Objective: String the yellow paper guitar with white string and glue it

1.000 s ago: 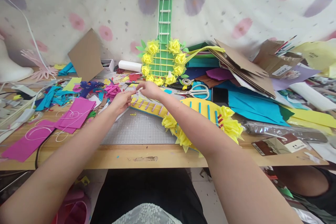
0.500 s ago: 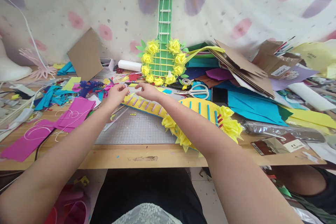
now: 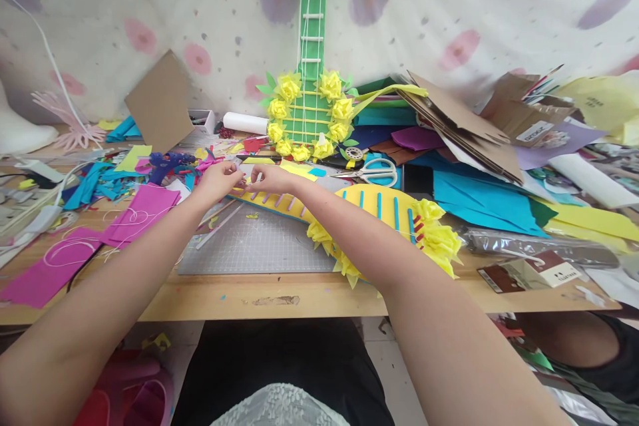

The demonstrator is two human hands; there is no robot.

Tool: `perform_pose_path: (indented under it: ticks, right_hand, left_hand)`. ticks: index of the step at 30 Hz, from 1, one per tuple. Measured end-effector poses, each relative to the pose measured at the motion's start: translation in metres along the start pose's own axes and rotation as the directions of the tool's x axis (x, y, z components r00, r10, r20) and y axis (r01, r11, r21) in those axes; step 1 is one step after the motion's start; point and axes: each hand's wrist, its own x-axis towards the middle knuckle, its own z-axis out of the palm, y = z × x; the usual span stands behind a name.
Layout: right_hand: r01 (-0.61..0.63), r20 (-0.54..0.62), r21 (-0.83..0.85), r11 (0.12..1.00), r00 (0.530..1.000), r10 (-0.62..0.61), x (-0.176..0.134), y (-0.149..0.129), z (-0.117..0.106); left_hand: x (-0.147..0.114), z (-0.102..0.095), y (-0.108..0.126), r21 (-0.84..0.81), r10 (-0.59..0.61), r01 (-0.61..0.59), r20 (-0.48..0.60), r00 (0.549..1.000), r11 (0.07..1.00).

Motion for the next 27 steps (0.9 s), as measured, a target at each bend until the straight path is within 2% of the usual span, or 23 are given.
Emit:
perform_pose_path:
  ticks: [4,7,11,14,19,24,27]
  right_hand:
    - [-0.028,-0.038,-0.056,0.998,0.999,0.025,0.005,-0.002,0.002]
    - [-0.035,-0.011,0.015,0.999,0.999,0.035,0.006,-0.002,0.001]
    - [-0.037,0.061,0.095,0.995,0.998,0.031,0.004,0.003,-0.004]
    - [-0.032,0.077,0.093,0.995,0.997,0.024,0.004,0.006,-0.005]
    - [-0.042,0.04,0.07,0.997,0.998,0.04,0.007,0.005,-0.005]
    - [-0.07,-0.098,-0.026,0.997,0.993,0.067,0.013,0.002,-0.001]
    - [-0.047,-0.153,-0.112,0.993,0.988,0.03,0.014,-0.001,0.004]
  left_hand:
    - [0.002,0.0,-0.001,0.029,-0.029,0.029,0.015,0.999,0.999]
    - [0.001,-0.001,0.0,0.075,-0.072,0.071,0.011,0.997,0.995]
    - [-0.006,-0.004,0.006,0.008,-0.222,0.222,0.111,0.969,0.975]
    - [-0.009,-0.007,0.008,0.003,-0.27,0.273,0.165,0.949,0.962]
    - [-0.005,-0.009,0.003,0.035,-0.252,0.25,0.164,0.954,0.968]
    - [0.003,-0.008,-0.006,0.355,-0.184,0.13,0.123,0.975,0.926]
    - [0.006,-0.005,-0.008,0.326,-0.168,0.123,0.111,0.98,0.937]
